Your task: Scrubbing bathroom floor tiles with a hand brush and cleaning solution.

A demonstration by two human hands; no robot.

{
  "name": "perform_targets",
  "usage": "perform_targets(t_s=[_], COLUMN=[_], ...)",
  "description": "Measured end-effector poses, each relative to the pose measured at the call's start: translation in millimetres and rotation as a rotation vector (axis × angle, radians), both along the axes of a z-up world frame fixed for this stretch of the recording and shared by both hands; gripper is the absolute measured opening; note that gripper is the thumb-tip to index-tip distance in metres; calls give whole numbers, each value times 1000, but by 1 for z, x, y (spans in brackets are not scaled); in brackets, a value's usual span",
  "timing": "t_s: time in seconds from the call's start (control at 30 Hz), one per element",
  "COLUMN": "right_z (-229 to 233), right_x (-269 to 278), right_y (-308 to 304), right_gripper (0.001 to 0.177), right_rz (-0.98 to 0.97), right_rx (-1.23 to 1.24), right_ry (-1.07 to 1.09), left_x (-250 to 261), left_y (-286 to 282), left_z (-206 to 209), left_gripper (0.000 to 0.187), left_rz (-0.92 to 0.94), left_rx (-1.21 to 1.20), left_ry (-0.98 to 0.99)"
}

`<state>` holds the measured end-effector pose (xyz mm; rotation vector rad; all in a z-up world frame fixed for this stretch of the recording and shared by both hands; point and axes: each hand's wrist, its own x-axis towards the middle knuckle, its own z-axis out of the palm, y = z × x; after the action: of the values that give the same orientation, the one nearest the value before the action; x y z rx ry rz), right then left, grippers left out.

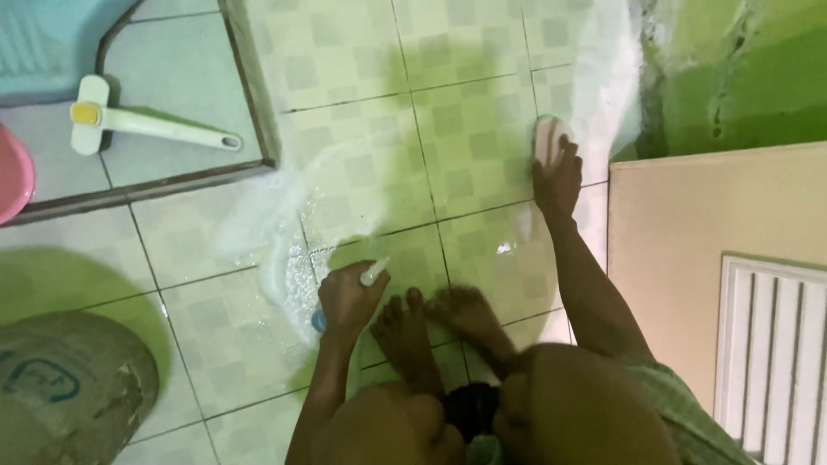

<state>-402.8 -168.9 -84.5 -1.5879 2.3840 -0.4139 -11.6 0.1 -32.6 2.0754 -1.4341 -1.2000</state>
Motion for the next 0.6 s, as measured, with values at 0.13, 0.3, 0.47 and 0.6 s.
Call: perform_targets(t_s=[0.13,0.3,0.47,0.6], right_z=[-11,-16,-17,-28], right_x=[-13,-16,-15,-20], right_y=[5,0,-4,-2], right_gripper=[62,61,62,65], right_rz=[37,89,111,98], right_rx=[54,29,14,-3], right_ry=[86,104,81,88], left_x=[-11,-24,-36,-41], left_y=[-7,-9,-7,-8], left_z=[7,-8,-22,5], left_gripper=[28,24,29,37], left_rz=[-47,3,13,-14], left_rx=[14,57,51,34], left_ry=[0,-10,-92,-141])
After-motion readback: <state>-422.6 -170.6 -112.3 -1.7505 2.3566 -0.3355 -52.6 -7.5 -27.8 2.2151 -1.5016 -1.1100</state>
